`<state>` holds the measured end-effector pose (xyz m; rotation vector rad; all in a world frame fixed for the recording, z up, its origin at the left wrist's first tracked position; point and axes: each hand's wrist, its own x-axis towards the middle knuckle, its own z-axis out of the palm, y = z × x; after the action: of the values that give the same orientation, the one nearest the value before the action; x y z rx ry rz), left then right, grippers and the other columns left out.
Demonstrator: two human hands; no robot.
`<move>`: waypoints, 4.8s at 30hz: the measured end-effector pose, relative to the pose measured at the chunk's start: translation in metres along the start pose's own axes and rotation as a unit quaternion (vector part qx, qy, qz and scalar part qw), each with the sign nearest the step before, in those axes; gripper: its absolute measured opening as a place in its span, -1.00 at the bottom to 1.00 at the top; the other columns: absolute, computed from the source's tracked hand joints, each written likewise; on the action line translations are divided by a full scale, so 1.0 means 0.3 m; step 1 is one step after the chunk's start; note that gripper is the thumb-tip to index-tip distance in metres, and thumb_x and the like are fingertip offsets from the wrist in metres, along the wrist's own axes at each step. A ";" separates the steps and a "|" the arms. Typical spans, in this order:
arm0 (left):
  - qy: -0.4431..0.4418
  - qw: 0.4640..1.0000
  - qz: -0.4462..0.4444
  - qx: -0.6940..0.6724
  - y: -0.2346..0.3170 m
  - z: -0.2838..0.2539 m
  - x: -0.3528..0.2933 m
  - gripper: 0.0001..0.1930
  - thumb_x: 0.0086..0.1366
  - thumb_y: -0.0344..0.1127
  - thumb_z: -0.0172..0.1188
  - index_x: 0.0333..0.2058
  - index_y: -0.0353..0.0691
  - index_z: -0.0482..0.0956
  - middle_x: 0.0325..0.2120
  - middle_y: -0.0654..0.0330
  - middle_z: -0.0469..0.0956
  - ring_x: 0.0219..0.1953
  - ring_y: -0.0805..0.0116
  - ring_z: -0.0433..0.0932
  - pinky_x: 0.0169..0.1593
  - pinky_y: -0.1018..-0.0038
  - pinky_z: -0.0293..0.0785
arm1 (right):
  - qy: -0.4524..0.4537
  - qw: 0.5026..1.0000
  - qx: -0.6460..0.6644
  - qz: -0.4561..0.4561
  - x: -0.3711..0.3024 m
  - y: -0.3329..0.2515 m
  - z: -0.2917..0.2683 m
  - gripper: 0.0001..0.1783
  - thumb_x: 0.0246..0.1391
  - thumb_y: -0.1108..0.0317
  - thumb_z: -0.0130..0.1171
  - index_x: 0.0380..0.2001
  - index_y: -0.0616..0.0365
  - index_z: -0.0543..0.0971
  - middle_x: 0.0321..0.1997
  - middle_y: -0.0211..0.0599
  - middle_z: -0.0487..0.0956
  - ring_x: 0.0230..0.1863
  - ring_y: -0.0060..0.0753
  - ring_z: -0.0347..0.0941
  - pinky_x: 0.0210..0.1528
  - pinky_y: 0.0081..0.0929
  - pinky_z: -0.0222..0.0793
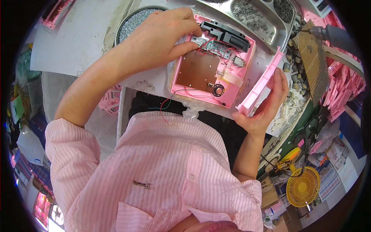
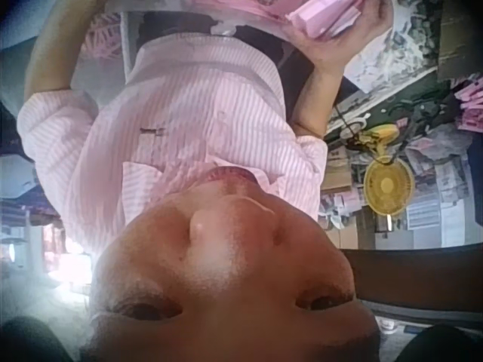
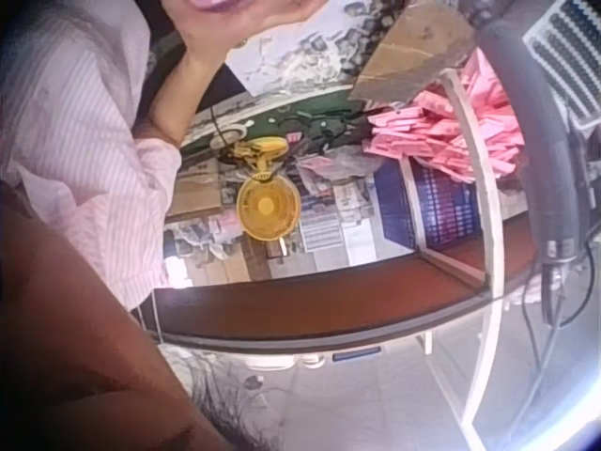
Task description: The recorder is assembling an electronic toy by soldering internal wires and using a power screwdriver to secure the plastic housing.
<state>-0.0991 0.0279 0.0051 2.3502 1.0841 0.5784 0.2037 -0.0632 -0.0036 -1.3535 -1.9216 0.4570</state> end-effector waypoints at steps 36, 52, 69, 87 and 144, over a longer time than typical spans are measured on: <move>0.000 1.000 0.008 -0.007 -0.004 0.026 -0.014 -0.78 0.23 -0.30 0.22 -0.22 -0.31 0.54 -0.25 -0.02 0.45 -0.15 -0.04 0.48 -0.09 0.15 0.41 | -0.082 0.956 -0.200 -0.196 0.221 -0.101 0.150 -0.83 -0.21 0.41 0.40 -0.42 0.02 0.69 -0.47 -0.50 0.52 -0.36 -0.33 0.44 -0.15 -0.34 0.26; 0.054 0.994 0.022 -0.088 -0.005 -0.002 0.003 -0.76 0.22 -0.34 0.27 -0.16 -0.30 0.58 -0.35 0.10 0.47 -0.31 0.15 0.47 -0.21 0.32 0.42 | 0.022 0.991 0.091 -0.092 0.698 0.186 -0.328 -0.75 0.18 0.46 0.16 -0.11 0.36 0.53 -0.15 -0.11 0.60 -0.03 -0.17 0.52 -0.02 -0.13 0.50; 0.135 0.980 0.018 -0.148 0.154 0.004 0.214 -0.80 0.18 -0.28 0.32 -0.30 -0.31 0.69 -0.43 0.01 0.66 -0.34 0.10 0.65 -0.28 0.27 0.51 | -0.044 0.845 0.531 -0.029 0.600 -0.230 -0.077 -0.32 0.14 0.44 0.27 0.28 0.33 0.27 -0.29 -0.10 0.62 -0.29 -0.21 0.61 -0.10 -0.10 0.61; 0.242 0.967 -0.021 -0.082 0.127 -0.196 -0.012 -0.62 0.18 -0.32 0.36 -0.06 -0.29 0.51 -0.25 0.08 0.55 -0.21 0.14 0.53 -0.03 0.33 0.42 | -0.019 0.879 0.472 0.067 0.546 -0.269 -0.005 -0.49 0.12 0.53 0.27 0.12 0.34 0.38 -0.42 -0.29 0.56 -0.43 -0.47 0.54 -0.29 -0.42 0.54; 0.183 0.983 -0.011 -0.004 0.020 0.124 -0.079 -0.80 0.04 -0.36 0.36 -0.30 -0.08 0.64 -0.16 0.38 0.60 -0.03 0.30 0.49 0.26 0.11 0.22 | -0.003 0.887 0.461 -0.017 0.445 -0.215 0.250 -0.60 0.13 0.48 0.31 -0.07 0.23 0.34 -0.55 -0.24 0.50 -0.60 -0.54 0.39 -0.43 -0.48 0.50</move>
<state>-0.0891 -0.0032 -0.0249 2.2735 1.2575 1.0334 0.0824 0.0432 0.0359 -0.6713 -1.3895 1.1692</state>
